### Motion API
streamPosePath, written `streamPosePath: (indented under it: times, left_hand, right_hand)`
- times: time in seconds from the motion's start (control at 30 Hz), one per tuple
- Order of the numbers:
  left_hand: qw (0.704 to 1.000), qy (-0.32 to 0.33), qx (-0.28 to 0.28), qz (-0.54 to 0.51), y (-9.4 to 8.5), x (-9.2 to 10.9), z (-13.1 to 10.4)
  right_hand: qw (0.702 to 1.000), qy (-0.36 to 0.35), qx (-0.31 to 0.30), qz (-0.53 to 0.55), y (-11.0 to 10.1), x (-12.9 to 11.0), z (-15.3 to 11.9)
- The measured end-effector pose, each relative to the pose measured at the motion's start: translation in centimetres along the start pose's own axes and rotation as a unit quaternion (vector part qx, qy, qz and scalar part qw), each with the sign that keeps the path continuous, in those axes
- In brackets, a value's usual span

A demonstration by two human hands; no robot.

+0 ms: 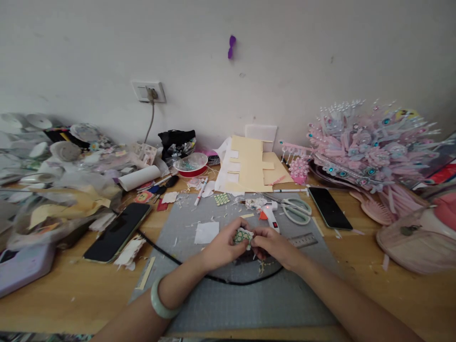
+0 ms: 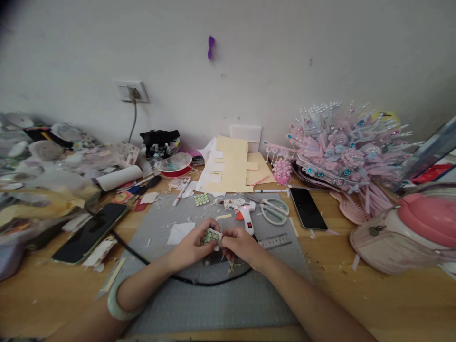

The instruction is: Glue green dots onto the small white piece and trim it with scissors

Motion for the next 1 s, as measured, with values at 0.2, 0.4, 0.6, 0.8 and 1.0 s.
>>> streamPosePath:
  times: [0.2,0.4,0.6,0.8,1.0]
  left_hand:
    - [0.998,-0.023,0.015,-0.054,0.0,-0.2,0.1]
    - [0.977,-0.065,0.031,-0.201,-0.2,-0.7,0.2]
    - [0.977,-0.068,0.057,-0.195,-0.5,-0.5,0.2]
    - [0.980,-0.072,0.044,-0.182,-0.2,-0.7,0.1]
    - [0.985,-0.061,0.059,-0.147,-0.4,-0.7,0.1]
  right_hand:
    - [1.000,0.000,-0.008,0.017,0.0,0.1,0.0]
    - [0.993,-0.029,-0.058,0.099,0.0,-0.4,-0.1]
    - [0.997,-0.051,-0.034,0.037,-0.2,-0.6,-0.2]
    - [0.998,-0.055,-0.023,0.003,0.1,-0.9,-0.4]
    - [0.997,-0.072,0.009,-0.024,-0.3,-1.2,-0.3]
Point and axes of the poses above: each hand's wrist, its own z-axis towards the middle knuckle, its own y-axis out of the palm, x = y × z, the point moved 6 cm from there along z, towards the middle knuckle, and after that the axes turned 4 degrees about y, right-handed, at the moved point
